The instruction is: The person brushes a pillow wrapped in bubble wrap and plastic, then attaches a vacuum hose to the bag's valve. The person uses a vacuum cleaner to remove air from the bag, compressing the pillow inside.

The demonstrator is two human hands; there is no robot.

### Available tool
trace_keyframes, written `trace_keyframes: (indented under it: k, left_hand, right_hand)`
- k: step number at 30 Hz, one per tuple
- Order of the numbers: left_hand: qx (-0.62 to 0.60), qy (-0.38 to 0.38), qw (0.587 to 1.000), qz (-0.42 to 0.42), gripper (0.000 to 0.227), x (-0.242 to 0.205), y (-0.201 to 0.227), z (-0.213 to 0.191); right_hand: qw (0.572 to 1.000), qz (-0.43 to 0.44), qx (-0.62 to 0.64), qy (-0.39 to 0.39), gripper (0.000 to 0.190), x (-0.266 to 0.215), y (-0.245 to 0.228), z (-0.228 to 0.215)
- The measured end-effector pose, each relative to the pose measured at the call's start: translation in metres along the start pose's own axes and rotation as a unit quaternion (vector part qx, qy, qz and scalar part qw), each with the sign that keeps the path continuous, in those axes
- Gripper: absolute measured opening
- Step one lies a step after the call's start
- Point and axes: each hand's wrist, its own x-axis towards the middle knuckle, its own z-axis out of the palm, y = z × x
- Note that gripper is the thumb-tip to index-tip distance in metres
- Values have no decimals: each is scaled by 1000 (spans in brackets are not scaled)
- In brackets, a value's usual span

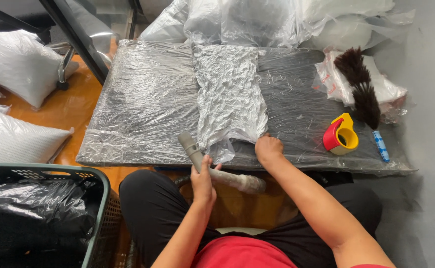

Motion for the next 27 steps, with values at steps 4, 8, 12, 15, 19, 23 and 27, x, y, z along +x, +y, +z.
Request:
trace_keyframes:
  k: [4, 8, 12, 15, 19, 23, 27]
  left_hand:
    - [212, 27, 976, 33, 58, 35, 17, 7]
    - [195, 11, 981, 4, 55, 76, 9, 15]
    - [163, -13, 986, -35, 59, 114, -5, 7]
    - [159, -27, 986, -41, 58, 109, 1, 16]
    - [46, -71, 995, -44, 45, 64, 28, 49]
    - [3, -132, 991, -23, 47, 30, 43, 80]
    - [4, -241, 971, 5, 40, -3, 63, 115]
  right_hand:
    - [1000, 0, 7, 22, 43, -31, -5, -37]
    - [1000, 9, 8, 23, 38, -56, -11, -69]
    - [998, 20, 39, 36, 67, -84, -6, -106]
    - [994, 34, 87, 64, 76, -95, 3, -127]
    - [984, 1, 117, 133, 102, -125, 5, -159]
    - [986, -4, 76, 148, 98, -96, 20, -114]
    - [942, 61, 312, 107, 56, -68, 25, -73]
